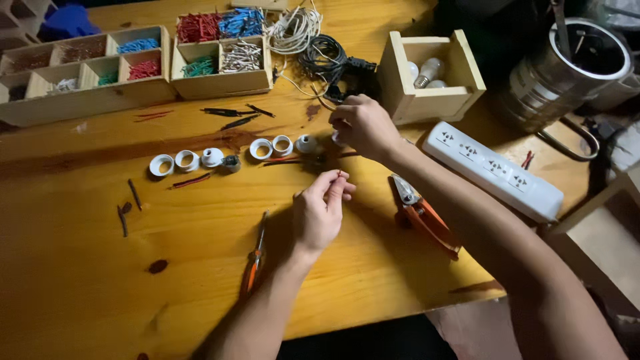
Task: The person strips insulation from short lengths of red and black wire using pliers and wire cutters. They repeatedly cut the insulation, pull it off, and place the stripped wires on the table among other components.
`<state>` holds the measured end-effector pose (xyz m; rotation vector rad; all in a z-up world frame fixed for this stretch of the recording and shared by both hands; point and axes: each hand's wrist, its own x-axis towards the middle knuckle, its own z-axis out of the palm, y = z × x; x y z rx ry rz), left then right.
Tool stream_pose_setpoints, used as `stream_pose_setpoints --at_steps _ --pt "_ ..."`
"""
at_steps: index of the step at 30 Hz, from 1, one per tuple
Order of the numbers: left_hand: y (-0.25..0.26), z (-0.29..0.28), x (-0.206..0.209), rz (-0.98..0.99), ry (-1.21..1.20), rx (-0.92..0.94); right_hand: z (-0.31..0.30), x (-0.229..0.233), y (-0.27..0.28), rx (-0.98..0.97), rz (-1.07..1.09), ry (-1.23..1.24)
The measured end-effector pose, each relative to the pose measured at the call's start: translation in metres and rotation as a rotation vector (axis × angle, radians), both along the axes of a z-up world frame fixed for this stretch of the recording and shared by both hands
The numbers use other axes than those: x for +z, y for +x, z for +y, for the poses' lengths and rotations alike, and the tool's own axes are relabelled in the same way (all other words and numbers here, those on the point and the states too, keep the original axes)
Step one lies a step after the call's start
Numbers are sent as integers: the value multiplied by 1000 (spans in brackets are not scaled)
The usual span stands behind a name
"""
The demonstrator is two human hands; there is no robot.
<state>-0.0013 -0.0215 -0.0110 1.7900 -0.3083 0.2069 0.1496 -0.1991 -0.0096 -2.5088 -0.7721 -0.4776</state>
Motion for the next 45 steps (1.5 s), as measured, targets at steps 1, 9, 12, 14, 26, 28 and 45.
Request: stream_pose_setpoints --at_steps 1,9,12,14,26,28,45 --pt "0 1 2 -3 1 4 7 -5 9 4 -3 1" --pt "2 3 5 34 -125 -38 26 4 28 55 77 -75" --pt "4 2 3 91 -213 -53 28 22 12 37 72 -90" --pt "8 1 -7 126 -299 -84 17 14 13 48 98 -47" --pt "5 -4 -10 290 -596 -141 -45 76 -171 -60 400 -86" --pt "4 -5 -11 302 -609 -154 -52 71 -197 -95 447 -185" --pt "-7 -2 15 65 7 -213 -31 62 -190 -27 16 43"
